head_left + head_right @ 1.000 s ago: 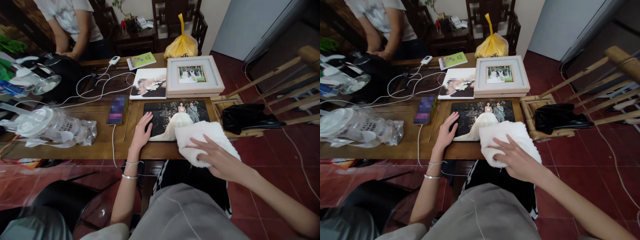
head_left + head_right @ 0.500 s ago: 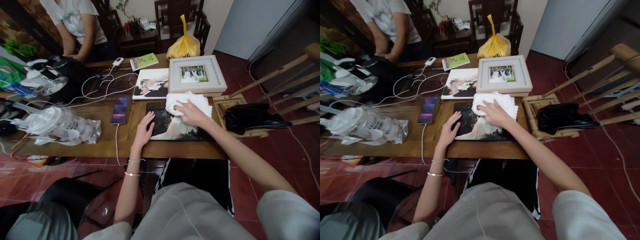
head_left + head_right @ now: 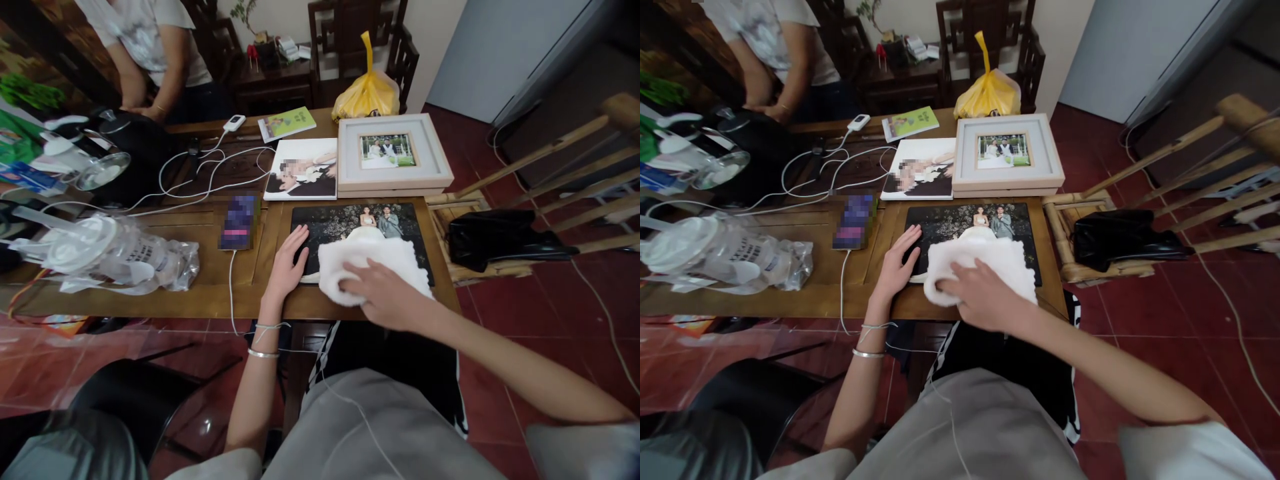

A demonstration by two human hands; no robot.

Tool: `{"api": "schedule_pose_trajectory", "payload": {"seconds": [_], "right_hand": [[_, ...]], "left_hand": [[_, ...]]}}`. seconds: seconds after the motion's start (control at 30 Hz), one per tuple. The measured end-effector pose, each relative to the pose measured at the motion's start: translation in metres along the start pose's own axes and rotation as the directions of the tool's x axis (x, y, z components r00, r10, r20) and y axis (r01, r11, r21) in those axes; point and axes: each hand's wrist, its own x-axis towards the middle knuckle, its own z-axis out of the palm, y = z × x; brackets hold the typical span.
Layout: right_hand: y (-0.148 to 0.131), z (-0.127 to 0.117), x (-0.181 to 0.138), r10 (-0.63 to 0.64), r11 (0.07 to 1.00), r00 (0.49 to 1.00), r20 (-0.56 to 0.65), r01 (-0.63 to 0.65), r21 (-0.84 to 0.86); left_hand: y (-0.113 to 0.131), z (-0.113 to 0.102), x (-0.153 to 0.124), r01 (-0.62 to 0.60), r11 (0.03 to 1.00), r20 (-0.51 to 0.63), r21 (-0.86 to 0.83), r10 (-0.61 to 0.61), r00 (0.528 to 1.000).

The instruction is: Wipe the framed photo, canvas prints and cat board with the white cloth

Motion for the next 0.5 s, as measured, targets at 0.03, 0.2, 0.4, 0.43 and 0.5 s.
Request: {"api": "schedule_pose_trajectory", "payload": {"seconds": [0.03,0.2,0.4,0.43,0.5], "right_hand": [[0.009,-0.010,0.015,0.035,0.999,0.999,0.009,-0.035,0.000],[0.048,-0.039,0.090,0.131,0.991,0.991,-0.032,-0.131,-0.013],[0.019,0.007,0.107,0.021,0.990,0.987,-0.157,-0.042,-0.132],[0.010,0.014,0.098,-0.032,0.991,0.989,-0.142,0.012,-0.136],[-0.007,0.020,0.074,-0.137,0.985,0.988,-0.074,0.128,-0.112]], "left_hand": [[0.000,0.000,0.000,-0.003,1.000,0.002,-0.003,0.003,1.000],[0.004,-0.001,-0.001,0.011,0.999,-0.007,-0.032,-0.012,1.000],[0.014,-0.005,-0.009,-0.096,0.979,-0.161,-0.182,0.067,0.985],[0.014,-0.005,-0.009,-0.110,0.976,-0.164,-0.189,0.079,0.983],[0.013,-0.005,-0.009,-0.124,0.978,-0.164,-0.170,0.096,0.982]]}}
